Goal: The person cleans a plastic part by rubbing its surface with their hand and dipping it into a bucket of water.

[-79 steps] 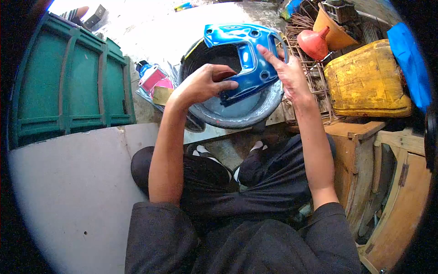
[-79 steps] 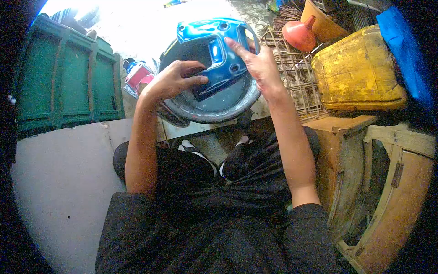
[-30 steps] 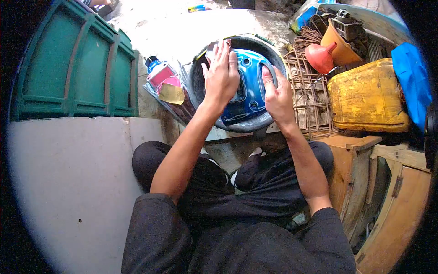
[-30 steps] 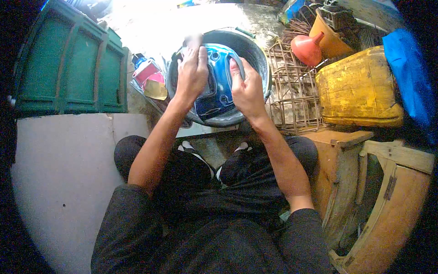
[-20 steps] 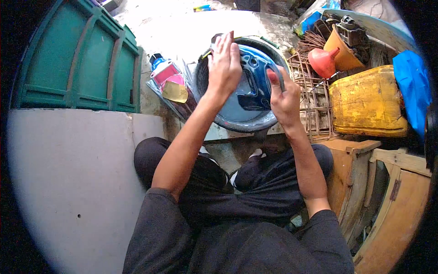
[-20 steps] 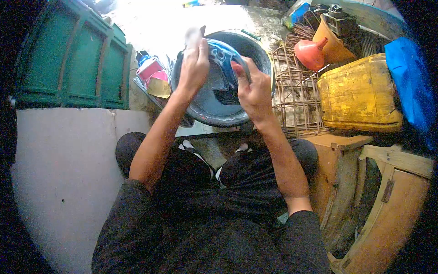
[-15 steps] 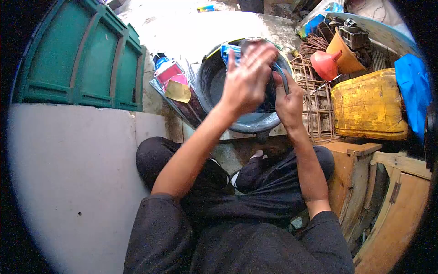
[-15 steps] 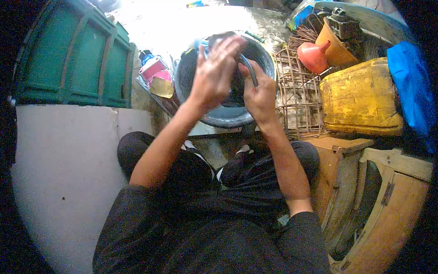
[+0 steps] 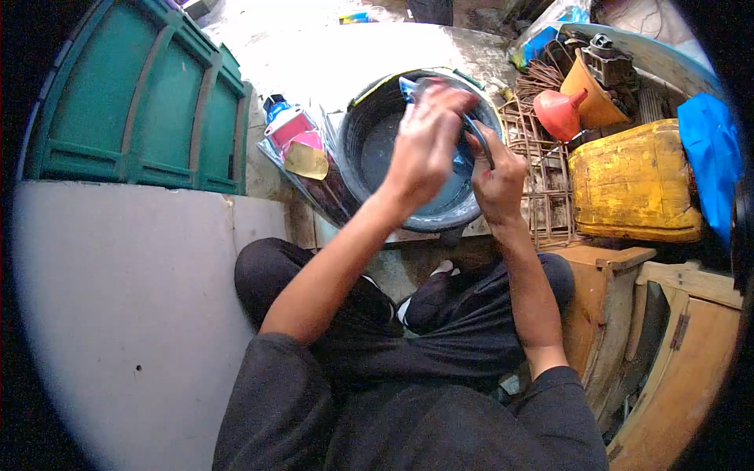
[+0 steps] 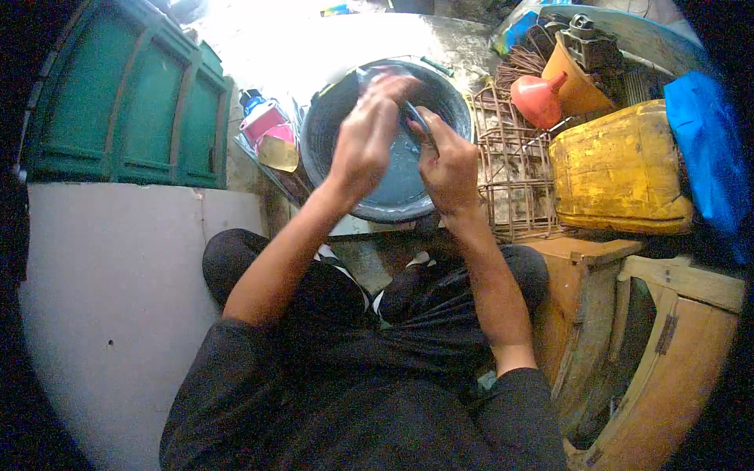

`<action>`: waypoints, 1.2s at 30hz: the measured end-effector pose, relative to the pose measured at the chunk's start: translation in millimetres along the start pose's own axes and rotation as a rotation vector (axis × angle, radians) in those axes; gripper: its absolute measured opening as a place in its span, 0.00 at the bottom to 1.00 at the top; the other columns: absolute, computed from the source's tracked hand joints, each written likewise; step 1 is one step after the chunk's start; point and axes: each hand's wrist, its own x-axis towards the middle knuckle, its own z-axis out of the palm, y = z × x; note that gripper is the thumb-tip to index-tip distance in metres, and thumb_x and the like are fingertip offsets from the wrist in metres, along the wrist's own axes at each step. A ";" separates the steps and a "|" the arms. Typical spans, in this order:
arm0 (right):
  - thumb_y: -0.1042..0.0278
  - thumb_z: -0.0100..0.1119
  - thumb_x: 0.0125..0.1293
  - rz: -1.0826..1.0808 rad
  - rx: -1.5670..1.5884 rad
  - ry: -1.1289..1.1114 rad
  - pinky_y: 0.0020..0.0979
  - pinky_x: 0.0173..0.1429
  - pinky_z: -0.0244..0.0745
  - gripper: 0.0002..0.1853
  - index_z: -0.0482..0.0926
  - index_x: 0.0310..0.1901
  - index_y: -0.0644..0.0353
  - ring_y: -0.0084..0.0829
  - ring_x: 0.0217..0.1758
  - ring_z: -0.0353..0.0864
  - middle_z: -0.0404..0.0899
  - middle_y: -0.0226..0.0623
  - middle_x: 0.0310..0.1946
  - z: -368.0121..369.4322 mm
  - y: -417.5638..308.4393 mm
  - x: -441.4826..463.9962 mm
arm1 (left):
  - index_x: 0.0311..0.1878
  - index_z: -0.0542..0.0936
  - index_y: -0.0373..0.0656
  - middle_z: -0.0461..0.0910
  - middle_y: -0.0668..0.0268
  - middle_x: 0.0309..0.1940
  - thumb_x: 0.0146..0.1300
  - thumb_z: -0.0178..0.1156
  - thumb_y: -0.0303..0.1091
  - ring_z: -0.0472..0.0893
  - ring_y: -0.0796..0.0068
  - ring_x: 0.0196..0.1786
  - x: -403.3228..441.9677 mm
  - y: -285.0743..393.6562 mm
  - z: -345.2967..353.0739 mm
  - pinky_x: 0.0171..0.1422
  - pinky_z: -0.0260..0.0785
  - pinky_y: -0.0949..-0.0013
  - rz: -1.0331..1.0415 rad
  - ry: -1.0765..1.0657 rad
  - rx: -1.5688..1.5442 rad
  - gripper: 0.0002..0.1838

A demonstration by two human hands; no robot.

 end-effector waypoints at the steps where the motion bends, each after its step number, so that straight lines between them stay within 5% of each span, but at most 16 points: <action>1: 0.76 0.57 0.67 0.009 -0.043 0.017 0.40 0.46 0.81 0.13 0.80 0.53 0.61 0.48 0.45 0.86 0.85 0.49 0.42 -0.6 1.0 -0.5 | 0.59 0.77 0.34 0.76 0.47 0.58 0.78 0.40 0.40 0.74 0.51 0.64 -0.1 8.8 -4.3 0.72 0.59 0.59 0.086 -0.095 0.029 0.22; 6: 0.75 0.56 0.68 0.022 0.095 -0.040 0.40 0.47 0.81 0.12 0.80 0.53 0.62 0.49 0.45 0.86 0.85 0.49 0.41 3.3 -6.4 0.0 | 0.65 0.70 0.32 0.71 0.46 0.62 0.78 0.40 0.37 0.68 0.50 0.68 8.0 -47.3 -18.7 0.74 0.56 0.60 -0.355 -0.080 0.061 0.22; 8: 0.74 0.56 0.70 0.018 0.112 -0.005 0.40 0.48 0.81 0.12 0.80 0.52 0.64 0.49 0.45 0.86 0.85 0.50 0.43 4.8 0.4 -0.6 | 0.68 0.67 0.33 0.67 0.46 0.67 0.79 0.40 0.39 0.61 0.48 0.74 -15.4 -66.6 6.4 0.79 0.48 0.59 0.002 -0.007 0.252 0.24; 10: 0.73 0.56 0.70 0.016 0.033 0.035 0.41 0.48 0.81 0.12 0.80 0.52 0.64 0.49 0.45 0.86 0.84 0.52 0.44 4.4 2.8 -1.2 | 0.70 0.66 0.35 0.63 0.46 0.71 0.78 0.42 0.38 0.54 0.40 0.77 -3.5 1.5 -1.8 0.81 0.44 0.49 -0.051 -0.147 -0.031 0.24; 12: 0.75 0.56 0.69 0.105 0.148 -0.025 0.41 0.48 0.81 0.12 0.79 0.52 0.65 0.48 0.45 0.86 0.84 0.52 0.42 0.7 -11.6 1.6 | 0.74 0.58 0.33 0.53 0.47 0.77 0.78 0.42 0.42 0.45 0.46 0.81 -2.6 -13.9 -4.3 0.83 0.34 0.53 -0.119 -0.259 0.002 0.29; 15: 0.81 0.57 0.66 -0.027 0.184 -0.065 0.40 0.48 0.81 0.14 0.79 0.53 0.66 0.48 0.45 0.87 0.84 0.51 0.42 16.5 -16.4 -11.4 | 0.77 0.49 0.31 0.42 0.49 0.80 0.79 0.40 0.45 0.35 0.51 0.82 -7.7 -57.1 14.1 0.83 0.27 0.57 -0.502 -0.003 -0.176 0.34; 18: 0.81 0.57 0.66 0.008 0.232 0.013 0.39 0.47 0.81 0.16 0.78 0.55 0.66 0.47 0.45 0.87 0.84 0.51 0.43 22.2 -18.2 -5.4 | 0.78 0.32 0.35 0.35 0.51 0.80 0.79 0.29 0.58 0.31 0.54 0.82 -11.7 -0.7 22.3 0.83 0.27 0.55 -0.581 0.056 -0.525 0.41; 19: 0.81 0.55 0.66 0.048 0.255 -0.034 0.39 0.48 0.81 0.18 0.77 0.58 0.65 0.46 0.48 0.87 0.84 0.52 0.45 16.8 -14.5 -4.4 | 0.77 0.25 0.37 0.37 0.51 0.80 0.78 0.29 0.62 0.37 0.50 0.81 -15.9 5.2 18.6 0.82 0.32 0.54 -0.468 -0.106 -0.255 0.45; 20: 0.81 0.55 0.66 0.047 0.256 -0.030 0.39 0.48 0.81 0.18 0.77 0.58 0.65 0.46 0.48 0.87 0.84 0.52 0.45 16.2 -16.0 -5.6 | 0.77 0.25 0.37 0.37 0.51 0.80 0.78 0.29 0.62 0.37 0.50 0.81 -12.3 4.3 14.9 0.82 0.32 0.54 -0.465 -0.107 -0.254 0.45; 22: 0.82 0.54 0.66 0.105 0.300 -0.172 0.41 0.50 0.81 0.19 0.76 0.59 0.64 0.47 0.52 0.85 0.82 0.54 0.48 13.7 -23.4 -10.1 | 0.78 0.45 0.35 0.60 0.50 0.71 0.76 0.33 0.65 0.62 0.56 0.72 1.2 -0.9 -4.5 0.74 0.57 0.58 -0.950 0.047 -0.587 0.44; 23: 0.84 0.52 0.64 0.067 0.352 -0.231 0.42 0.51 0.81 0.22 0.75 0.60 0.62 0.47 0.53 0.84 0.82 0.55 0.50 20.8 -19.9 -18.3 | 0.67 0.68 0.39 0.77 0.60 0.49 0.74 0.36 0.69 0.77 0.71 0.48 10.1 -27.6 -21.3 0.51 0.71 0.67 -1.072 -0.008 -0.839 0.40; 24: 0.84 0.52 0.64 0.062 0.351 -0.229 0.42 0.51 0.81 0.22 0.75 0.60 0.62 0.47 0.53 0.84 0.82 0.55 0.50 23.8 -18.1 -22.2 | 0.50 0.77 0.46 0.75 0.70 0.32 0.71 0.38 0.71 0.74 0.80 0.33 10.0 -36.7 -7.3 0.35 0.67 0.72 -1.029 0.213 -0.929 0.35; 26: 0.87 0.52 0.59 -0.030 0.281 -0.166 0.41 0.52 0.81 0.27 0.75 0.62 0.60 0.47 0.53 0.84 0.81 0.55 0.51 29.0 -19.0 -20.4 | 0.48 0.76 0.50 0.73 0.73 0.31 0.73 0.39 0.68 0.73 0.80 0.32 -7.3 -34.0 -12.9 0.34 0.64 0.71 -1.125 -0.015 -0.937 0.31; 32: 0.83 0.62 0.58 -0.089 0.282 -0.255 0.45 0.65 0.73 0.29 0.75 0.63 0.58 0.47 0.65 0.76 0.78 0.49 0.60 20.7 -12.6 -11.6 | 0.43 0.76 0.51 0.75 0.73 0.30 0.75 0.39 0.64 0.77 0.78 0.36 4.4 -29.5 -31.2 0.39 0.72 0.68 -1.129 -0.037 -1.127 0.26; 33: 0.83 0.62 0.58 -0.097 0.334 -0.275 0.45 0.67 0.71 0.29 0.75 0.63 0.58 0.46 0.66 0.75 0.77 0.49 0.60 22.9 -17.9 -14.2 | 0.45 0.76 0.49 0.77 0.70 0.33 0.75 0.38 0.63 0.79 0.75 0.38 7.2 -46.9 -25.7 0.43 0.76 0.64 -1.056 0.156 -1.153 0.28; 36: 0.84 0.63 0.58 -0.125 0.352 -0.269 0.47 0.69 0.70 0.28 0.75 0.63 0.59 0.46 0.68 0.74 0.77 0.49 0.61 26.9 -17.3 -10.0 | 0.39 0.74 0.49 0.74 0.71 0.27 0.74 0.39 0.66 0.75 0.75 0.28 14.3 4.2 -21.9 0.36 0.71 0.67 -1.159 0.181 -1.188 0.29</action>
